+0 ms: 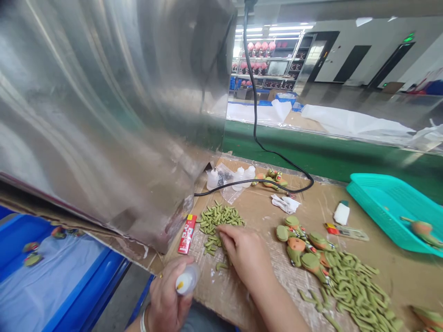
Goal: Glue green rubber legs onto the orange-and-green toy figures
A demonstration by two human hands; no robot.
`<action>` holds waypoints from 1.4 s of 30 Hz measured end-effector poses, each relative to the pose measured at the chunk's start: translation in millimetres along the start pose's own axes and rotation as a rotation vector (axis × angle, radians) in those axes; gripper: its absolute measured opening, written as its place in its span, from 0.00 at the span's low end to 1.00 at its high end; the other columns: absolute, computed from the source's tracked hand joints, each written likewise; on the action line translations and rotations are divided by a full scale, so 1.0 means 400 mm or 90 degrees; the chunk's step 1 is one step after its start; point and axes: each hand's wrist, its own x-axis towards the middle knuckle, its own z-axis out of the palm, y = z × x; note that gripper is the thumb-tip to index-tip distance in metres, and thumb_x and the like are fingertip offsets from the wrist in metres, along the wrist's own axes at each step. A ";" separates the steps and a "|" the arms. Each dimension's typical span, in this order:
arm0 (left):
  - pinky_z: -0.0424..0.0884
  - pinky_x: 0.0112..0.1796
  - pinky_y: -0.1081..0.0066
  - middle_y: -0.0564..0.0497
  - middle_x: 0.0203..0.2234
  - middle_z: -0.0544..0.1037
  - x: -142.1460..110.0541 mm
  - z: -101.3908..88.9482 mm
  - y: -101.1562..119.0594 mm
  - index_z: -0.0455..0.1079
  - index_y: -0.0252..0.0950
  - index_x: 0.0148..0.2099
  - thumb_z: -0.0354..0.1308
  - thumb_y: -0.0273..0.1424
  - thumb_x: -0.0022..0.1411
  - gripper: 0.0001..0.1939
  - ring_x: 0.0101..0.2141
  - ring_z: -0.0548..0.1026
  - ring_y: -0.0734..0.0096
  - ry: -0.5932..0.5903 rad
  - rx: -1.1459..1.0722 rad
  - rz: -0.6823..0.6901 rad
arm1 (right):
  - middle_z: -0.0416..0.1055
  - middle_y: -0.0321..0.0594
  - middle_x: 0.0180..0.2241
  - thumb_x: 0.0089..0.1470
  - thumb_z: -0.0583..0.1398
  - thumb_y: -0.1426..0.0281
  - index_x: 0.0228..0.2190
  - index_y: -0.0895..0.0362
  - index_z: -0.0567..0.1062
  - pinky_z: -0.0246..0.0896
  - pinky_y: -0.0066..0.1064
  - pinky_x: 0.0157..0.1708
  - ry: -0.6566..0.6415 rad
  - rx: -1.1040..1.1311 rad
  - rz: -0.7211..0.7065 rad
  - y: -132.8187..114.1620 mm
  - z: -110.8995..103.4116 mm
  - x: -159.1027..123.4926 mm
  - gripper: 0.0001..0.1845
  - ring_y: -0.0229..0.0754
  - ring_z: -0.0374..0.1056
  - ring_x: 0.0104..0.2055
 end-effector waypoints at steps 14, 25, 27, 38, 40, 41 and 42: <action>0.76 0.37 0.67 0.35 0.31 0.79 -0.003 0.004 -0.003 0.59 0.24 0.50 0.41 0.32 0.65 0.18 0.38 0.78 0.61 0.004 0.024 0.000 | 0.70 0.35 0.30 0.58 0.58 0.69 0.34 0.59 0.72 0.66 0.36 0.34 -0.034 -0.114 0.095 -0.039 0.001 0.072 0.06 0.38 0.68 0.31; 0.73 0.33 0.70 0.42 0.32 0.79 -0.039 0.049 -0.003 0.64 0.32 0.49 0.45 0.37 0.65 0.17 0.33 0.79 0.63 0.097 0.011 -0.075 | 0.71 0.37 0.34 0.61 0.56 0.70 0.39 0.59 0.72 0.67 0.38 0.38 -0.002 -0.081 0.099 -0.018 -0.050 0.039 0.06 0.40 0.69 0.36; 0.73 0.33 0.69 0.43 0.32 0.79 -0.041 0.050 -0.002 0.64 0.33 0.49 0.45 0.38 0.64 0.18 0.33 0.79 0.63 0.098 0.012 -0.081 | 0.71 0.37 0.35 0.61 0.56 0.70 0.39 0.59 0.72 0.67 0.38 0.38 -0.005 -0.087 0.108 -0.015 -0.046 0.043 0.07 0.40 0.69 0.36; 0.73 0.33 0.67 0.43 0.31 0.79 -0.044 0.065 0.010 0.64 0.34 0.49 0.43 0.40 0.64 0.19 0.33 0.79 0.61 0.134 0.024 -0.129 | 0.71 0.38 0.34 0.60 0.57 0.65 0.36 0.60 0.72 0.66 0.39 0.38 -0.084 -0.125 0.153 -0.034 -0.022 0.084 0.09 0.40 0.69 0.36; 0.73 0.32 0.66 0.42 0.31 0.79 -0.043 0.065 0.010 0.64 0.34 0.49 0.43 0.40 0.64 0.19 0.33 0.79 0.61 0.135 0.024 -0.133 | 0.70 0.37 0.33 0.60 0.57 0.66 0.35 0.60 0.72 0.66 0.38 0.38 -0.077 -0.105 0.150 -0.034 -0.022 0.081 0.09 0.40 0.69 0.35; 0.73 0.32 0.66 0.42 0.31 0.79 -0.043 0.065 0.010 0.64 0.35 0.49 0.42 0.41 0.64 0.19 0.33 0.79 0.61 0.135 0.023 -0.134 | 0.70 0.37 0.33 0.60 0.57 0.66 0.35 0.60 0.72 0.66 0.38 0.38 -0.069 -0.090 0.146 -0.034 -0.023 0.078 0.09 0.40 0.69 0.35; 0.74 0.32 0.66 0.42 0.31 0.79 -0.044 0.065 0.010 0.64 0.35 0.49 0.42 0.41 0.64 0.19 0.33 0.79 0.61 0.135 0.022 -0.135 | 0.70 0.37 0.33 0.60 0.57 0.67 0.35 0.60 0.72 0.65 0.38 0.38 -0.060 -0.074 0.140 -0.034 -0.024 0.073 0.09 0.40 0.69 0.35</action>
